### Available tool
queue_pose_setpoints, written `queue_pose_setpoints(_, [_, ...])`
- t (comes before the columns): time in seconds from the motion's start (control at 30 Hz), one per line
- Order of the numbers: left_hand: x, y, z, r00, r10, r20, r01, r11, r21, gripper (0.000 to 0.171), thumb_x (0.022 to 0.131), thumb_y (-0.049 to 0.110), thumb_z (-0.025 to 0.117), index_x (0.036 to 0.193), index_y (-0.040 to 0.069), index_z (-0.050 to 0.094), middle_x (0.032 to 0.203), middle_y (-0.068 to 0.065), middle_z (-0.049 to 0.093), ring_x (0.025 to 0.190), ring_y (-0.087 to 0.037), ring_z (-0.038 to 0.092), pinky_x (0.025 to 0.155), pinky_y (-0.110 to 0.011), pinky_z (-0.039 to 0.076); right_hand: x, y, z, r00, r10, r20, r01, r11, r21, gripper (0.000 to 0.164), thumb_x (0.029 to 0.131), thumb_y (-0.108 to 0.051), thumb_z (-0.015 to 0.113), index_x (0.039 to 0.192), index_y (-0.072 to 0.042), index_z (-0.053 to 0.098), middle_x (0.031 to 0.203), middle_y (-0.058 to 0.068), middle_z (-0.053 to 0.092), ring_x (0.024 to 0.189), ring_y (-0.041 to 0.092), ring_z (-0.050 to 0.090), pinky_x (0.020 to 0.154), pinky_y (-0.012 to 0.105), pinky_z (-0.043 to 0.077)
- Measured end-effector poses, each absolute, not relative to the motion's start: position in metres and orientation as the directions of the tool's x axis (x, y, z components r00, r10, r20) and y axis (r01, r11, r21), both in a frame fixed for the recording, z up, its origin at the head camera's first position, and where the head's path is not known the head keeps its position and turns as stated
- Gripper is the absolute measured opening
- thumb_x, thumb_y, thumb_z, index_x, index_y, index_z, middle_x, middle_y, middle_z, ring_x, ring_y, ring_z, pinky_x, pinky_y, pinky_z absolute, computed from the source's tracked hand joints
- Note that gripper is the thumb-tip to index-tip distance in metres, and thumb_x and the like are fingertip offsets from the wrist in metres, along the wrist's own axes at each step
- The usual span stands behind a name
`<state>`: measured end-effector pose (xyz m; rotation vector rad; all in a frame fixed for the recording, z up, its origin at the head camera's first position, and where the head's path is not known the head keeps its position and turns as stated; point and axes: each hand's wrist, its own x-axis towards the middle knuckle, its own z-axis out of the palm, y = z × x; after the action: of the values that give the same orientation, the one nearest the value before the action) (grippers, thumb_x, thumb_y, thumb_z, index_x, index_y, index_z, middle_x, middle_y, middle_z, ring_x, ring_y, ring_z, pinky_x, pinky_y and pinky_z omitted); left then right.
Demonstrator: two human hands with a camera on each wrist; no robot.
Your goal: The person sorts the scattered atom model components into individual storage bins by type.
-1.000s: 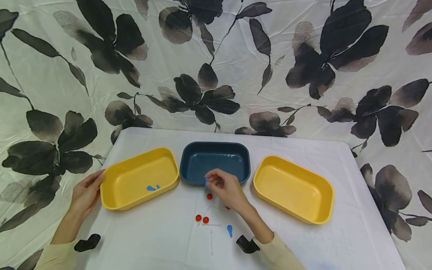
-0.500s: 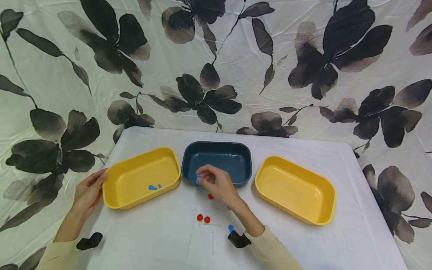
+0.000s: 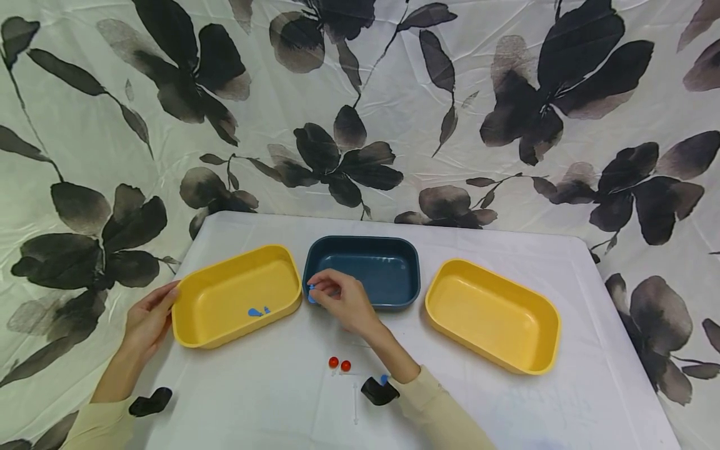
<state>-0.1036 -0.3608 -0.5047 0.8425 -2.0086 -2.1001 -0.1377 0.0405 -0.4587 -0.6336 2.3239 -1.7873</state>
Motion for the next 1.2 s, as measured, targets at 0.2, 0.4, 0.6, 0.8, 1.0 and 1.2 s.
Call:
queue_pose_setpoints(0.2, [-0.104,-0.361,-0.505,-0.833,-0.449,-0.324,-0.304,-0.119,0.945,0.050,0.101,0.029,0.065,0.147,0.011,0.056,0.112,0.014,0.059,0.098,0.003,0.062,0.081,-0.009,0.052,-0.142,0.027,-0.457,-0.911,-0.399,0.109,-0.197,0.188,-0.962,0.018,0.097,-0.009,0.072,0.114,-0.002,0.071,0.097,0.007,0.069,0.084,0.017,0.065,0.073,0.022,0.056])
queue_pose_setpoints(0.4, [-0.102,-0.361,-0.506,-0.839,-0.444,-0.315,-0.293,-0.120,0.949,0.051,0.101,0.031,0.066,0.147,0.011,0.056,0.113,0.013,0.059,0.098,0.002,0.062,0.081,-0.010,0.052,-0.147,0.013,-0.456,-0.912,-0.402,0.081,-0.151,0.143,-0.978,0.018,0.098,-0.006,0.069,0.116,0.000,0.069,0.100,0.011,0.069,0.085,0.025,0.067,0.078,0.036,0.061])
queue_pose_setpoints(0.6, [-0.103,-0.361,-0.505,-0.830,-0.453,-0.327,-0.310,-0.113,0.944,0.053,0.100,0.033,0.066,0.148,0.012,0.055,0.114,0.014,0.058,0.100,0.001,0.060,0.081,-0.009,0.052,-0.151,0.000,-0.454,-0.916,-0.401,0.028,-0.090,0.135,-0.987,0.019,0.099,-0.010,0.070,0.117,-0.004,0.070,0.102,0.008,0.069,0.091,0.031,0.066,0.082,0.042,0.060])
queue_pose_setpoints(0.8, [-0.105,-0.360,-0.506,-0.827,-0.462,-0.321,-0.307,-0.109,0.946,0.051,0.101,0.030,0.066,0.147,0.010,0.055,0.112,0.013,0.060,0.097,0.001,0.062,0.080,-0.009,0.052,-0.155,-0.012,-0.455,-0.905,-0.422,0.043,-0.097,0.107,-0.989,0.020,0.098,-0.009,0.070,0.117,0.000,0.069,0.100,0.011,0.070,0.089,0.032,0.066,0.078,0.032,0.059])
queue_pose_setpoints(1.0, [-0.106,-0.359,-0.505,-0.812,-0.471,-0.344,-0.339,-0.098,0.935,0.049,0.102,0.030,0.064,0.147,0.013,0.056,0.113,0.013,0.058,0.099,-0.001,0.060,0.080,-0.009,0.052,-0.159,-0.024,-0.457,-0.892,-0.450,0.038,-0.078,0.070,-0.994,0.019,0.098,-0.006,0.069,0.115,0.003,0.069,0.098,0.017,0.069,0.092,0.044,0.066,0.084,0.045,0.061])
queue_pose_setpoints(1.2, [-0.106,-0.359,-0.503,-0.810,-0.474,-0.347,-0.343,-0.099,0.934,0.049,0.103,0.030,0.063,0.148,0.012,0.055,0.114,0.013,0.057,0.101,0.000,0.059,0.080,-0.008,0.052,-0.162,-0.037,-0.458,-0.887,-0.460,0.040,-0.077,0.061,-0.995,0.018,0.097,-0.004,0.069,0.114,0.004,0.069,0.096,0.018,0.069,0.091,0.045,0.066,0.087,0.054,0.059])
